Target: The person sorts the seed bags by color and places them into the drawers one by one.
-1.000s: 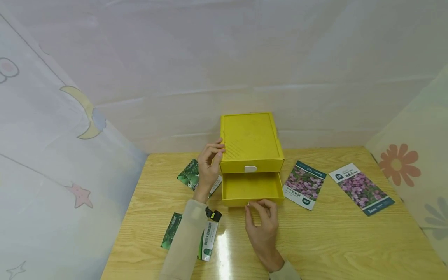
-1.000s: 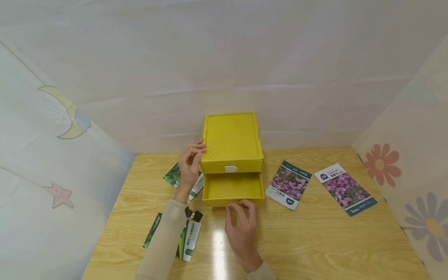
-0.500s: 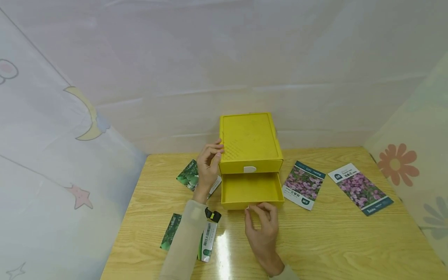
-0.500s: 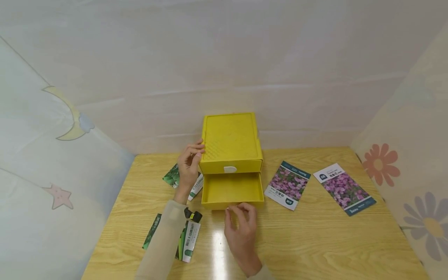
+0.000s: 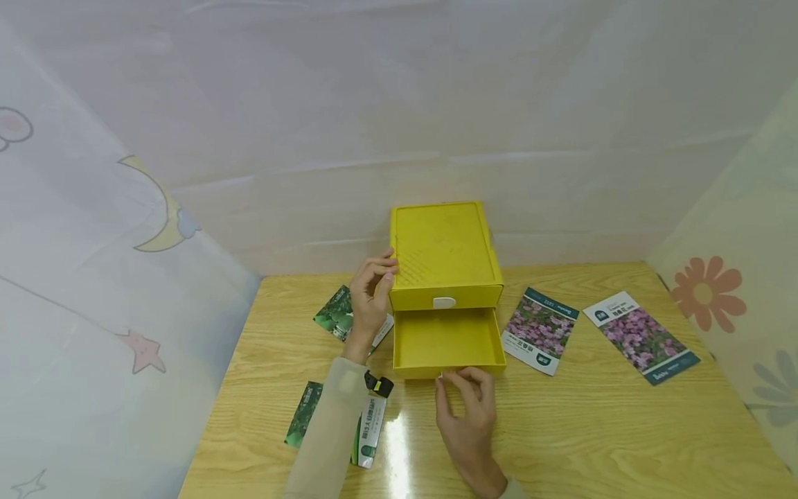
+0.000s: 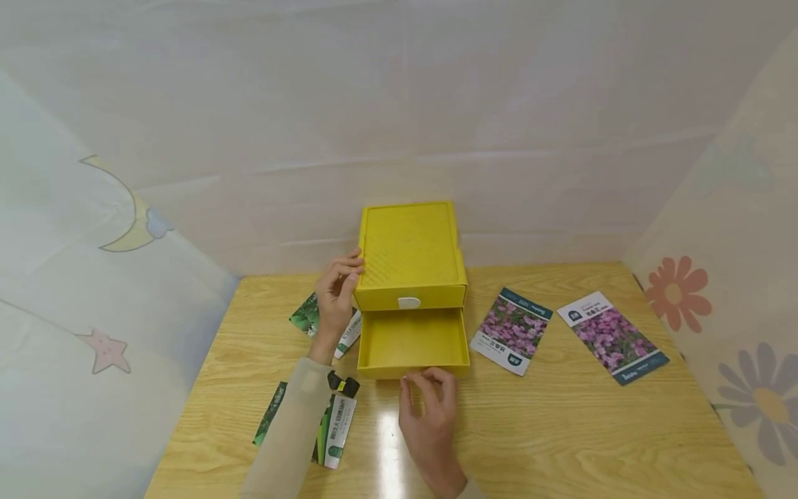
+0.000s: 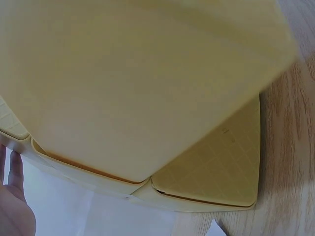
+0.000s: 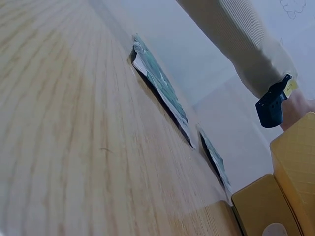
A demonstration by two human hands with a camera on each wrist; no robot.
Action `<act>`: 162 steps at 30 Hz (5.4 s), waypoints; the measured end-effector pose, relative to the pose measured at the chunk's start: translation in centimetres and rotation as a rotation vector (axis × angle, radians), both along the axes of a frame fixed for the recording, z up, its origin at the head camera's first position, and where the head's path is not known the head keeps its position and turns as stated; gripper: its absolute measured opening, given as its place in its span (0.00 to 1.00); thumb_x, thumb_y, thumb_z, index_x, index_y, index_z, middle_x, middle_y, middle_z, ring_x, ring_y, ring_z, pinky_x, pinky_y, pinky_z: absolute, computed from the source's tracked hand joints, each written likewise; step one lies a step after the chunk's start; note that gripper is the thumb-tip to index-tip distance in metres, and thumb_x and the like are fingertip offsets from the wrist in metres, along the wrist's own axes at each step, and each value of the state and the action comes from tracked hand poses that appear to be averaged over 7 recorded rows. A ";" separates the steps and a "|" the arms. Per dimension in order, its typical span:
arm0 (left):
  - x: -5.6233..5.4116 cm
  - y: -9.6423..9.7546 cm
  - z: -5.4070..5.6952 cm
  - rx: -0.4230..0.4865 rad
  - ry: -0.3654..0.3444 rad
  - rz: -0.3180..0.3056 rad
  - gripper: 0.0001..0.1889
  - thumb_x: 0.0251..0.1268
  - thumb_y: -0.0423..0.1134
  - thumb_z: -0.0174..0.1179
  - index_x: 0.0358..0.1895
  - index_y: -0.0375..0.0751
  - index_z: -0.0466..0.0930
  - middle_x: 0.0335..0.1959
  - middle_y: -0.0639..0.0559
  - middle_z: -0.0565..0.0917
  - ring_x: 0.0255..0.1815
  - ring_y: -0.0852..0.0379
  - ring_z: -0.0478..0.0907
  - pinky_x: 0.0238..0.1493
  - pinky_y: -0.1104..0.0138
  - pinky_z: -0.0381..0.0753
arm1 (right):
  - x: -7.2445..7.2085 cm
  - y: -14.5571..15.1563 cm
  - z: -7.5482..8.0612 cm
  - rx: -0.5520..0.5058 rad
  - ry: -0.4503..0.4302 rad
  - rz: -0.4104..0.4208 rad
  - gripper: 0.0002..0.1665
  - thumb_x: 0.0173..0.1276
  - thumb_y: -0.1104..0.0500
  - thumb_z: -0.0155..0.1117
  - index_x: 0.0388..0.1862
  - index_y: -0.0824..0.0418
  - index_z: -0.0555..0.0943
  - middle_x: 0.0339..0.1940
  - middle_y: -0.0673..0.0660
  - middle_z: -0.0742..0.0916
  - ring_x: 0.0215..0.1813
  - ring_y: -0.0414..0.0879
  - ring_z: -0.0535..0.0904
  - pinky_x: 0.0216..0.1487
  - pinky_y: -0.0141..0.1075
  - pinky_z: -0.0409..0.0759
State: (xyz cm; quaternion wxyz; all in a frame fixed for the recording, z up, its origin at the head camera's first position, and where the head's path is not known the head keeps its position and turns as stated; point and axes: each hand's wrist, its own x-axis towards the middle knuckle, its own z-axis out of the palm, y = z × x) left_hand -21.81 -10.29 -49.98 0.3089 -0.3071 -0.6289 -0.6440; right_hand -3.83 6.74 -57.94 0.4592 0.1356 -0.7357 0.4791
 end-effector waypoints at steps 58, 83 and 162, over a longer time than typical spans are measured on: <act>-0.2 0.0 -0.1 0.024 0.018 -0.031 0.16 0.83 0.37 0.56 0.42 0.23 0.82 0.48 0.23 0.81 0.69 0.36 0.80 0.70 0.52 0.82 | 1.6 0.6 0.0 0.002 0.067 0.043 0.07 0.69 0.68 0.74 0.40 0.73 0.88 0.41 0.72 0.80 0.40 0.51 0.81 0.50 0.19 0.80; 5.1 -2.4 0.8 -0.182 -0.155 0.196 0.11 0.77 0.23 0.58 0.54 0.29 0.87 0.62 0.31 0.85 0.61 0.36 0.85 0.63 0.72 0.83 | 3.9 0.7 -1.5 -0.145 -0.521 0.271 0.19 0.62 0.78 0.74 0.46 0.60 0.86 0.40 0.56 0.87 0.36 0.41 0.84 0.37 0.31 0.88; 19.1 -12.0 -6.0 -0.782 -1.000 0.641 0.16 0.72 0.34 0.65 0.52 0.20 0.83 0.59 0.22 0.77 0.61 0.23 0.76 0.59 0.37 0.83 | 3.1 -3.3 -1.0 0.042 -0.946 0.555 0.31 0.68 0.59 0.78 0.65 0.69 0.78 0.59 0.62 0.84 0.54 0.57 0.83 0.51 0.35 0.90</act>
